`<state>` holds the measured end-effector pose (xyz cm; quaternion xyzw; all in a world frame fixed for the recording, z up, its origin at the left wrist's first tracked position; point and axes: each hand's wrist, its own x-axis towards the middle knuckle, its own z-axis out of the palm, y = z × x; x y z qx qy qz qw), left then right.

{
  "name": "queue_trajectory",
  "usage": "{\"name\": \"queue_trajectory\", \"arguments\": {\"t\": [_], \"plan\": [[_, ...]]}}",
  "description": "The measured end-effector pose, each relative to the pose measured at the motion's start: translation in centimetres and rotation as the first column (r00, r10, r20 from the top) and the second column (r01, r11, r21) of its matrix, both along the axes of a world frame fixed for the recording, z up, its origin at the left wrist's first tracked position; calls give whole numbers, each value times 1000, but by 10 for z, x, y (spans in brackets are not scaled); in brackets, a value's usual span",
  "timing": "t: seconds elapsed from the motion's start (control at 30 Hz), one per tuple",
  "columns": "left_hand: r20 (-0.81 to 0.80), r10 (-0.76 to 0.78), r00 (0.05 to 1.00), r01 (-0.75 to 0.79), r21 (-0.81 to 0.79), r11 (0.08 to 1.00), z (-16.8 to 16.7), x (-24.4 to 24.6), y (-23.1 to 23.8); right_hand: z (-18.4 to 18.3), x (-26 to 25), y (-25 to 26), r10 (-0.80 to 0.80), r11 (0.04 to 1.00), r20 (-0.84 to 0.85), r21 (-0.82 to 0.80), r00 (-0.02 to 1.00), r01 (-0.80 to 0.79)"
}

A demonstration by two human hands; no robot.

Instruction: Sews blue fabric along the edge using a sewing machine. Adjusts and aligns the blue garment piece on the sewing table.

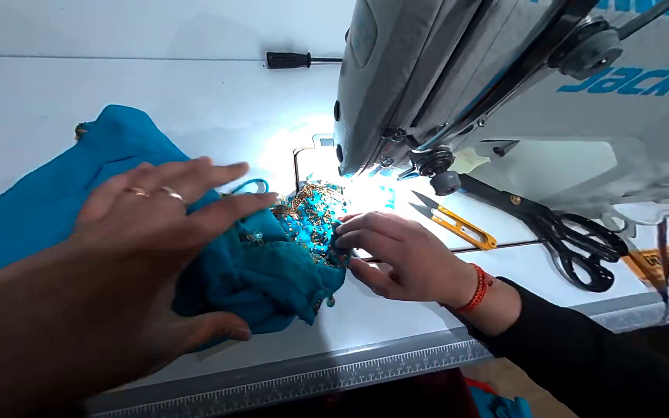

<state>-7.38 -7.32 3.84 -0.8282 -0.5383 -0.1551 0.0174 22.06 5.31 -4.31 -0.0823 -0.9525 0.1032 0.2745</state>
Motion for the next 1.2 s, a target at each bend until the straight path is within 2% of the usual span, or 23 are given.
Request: {"name": "queue_trajectory", "arguments": {"t": [0.1,0.2,0.27,0.4,0.47,0.53,0.63,0.67,0.7,0.73,0.8,0.9,0.97,1.07,1.13,1.2], "plan": [[-42,223,974,-224,-20,974,8,-6,-28,-1,-1,-1,-23,999,20,44,1000,22],[-27,329,944,-330,-81,940,0,-17,-42,-2,-6,-4,34,999,2,33,999,-34],[33,340,940,-330,-169,929,-5,-25,-35,-1,-13,-8,60,998,1,-26,998,-60],[55,214,975,-185,-326,927,4,-41,-6,4,-23,-16,96,978,-38,-184,995,-101],[42,160,986,-138,-327,935,9,-50,9,8,-23,-21,82,957,-92,-272,992,-105],[57,100,993,-82,-266,960,7,-58,20,12,-21,-24,73,886,-147,-445,986,-132],[62,88,994,-80,-131,988,0,-61,22,16,-17,-25,62,613,-117,-780,991,-130],[89,90,992,-82,-92,992,1,-57,18,17,-16,-25,63,551,-93,-827,994,-112],[131,79,988,-72,-59,996,1,-53,13,17,-16,-25,62,540,-89,-835,994,-108],[166,59,984,-57,-16,998,1,-49,8,16,-16,-25,68,574,-104,-809,992,-124],[228,35,973,-53,75,996,-8,-41,-3,13,-17,-26,84,702,-153,-692,985,-168],[240,77,968,-123,186,975,-37,-36,-11,10,-21,-31,56,902,-156,-415,986,-117],[240,86,967,-136,201,970,-46,-39,-12,9,-26,-36,34,963,-143,-259,989,-71],[237,33,971,-81,195,977,-43,-45,-10,9,-31,-39,25,996,-116,-79,993,-34],[250,32,968,-89,221,971,-39,-47,-10,10,-35,-43,-3,995,-138,-96,990,-11],[262,56,963,-119,229,966,-35,-50,-10,15,-34,-48,-71,958,-178,-287,982,18]]}}
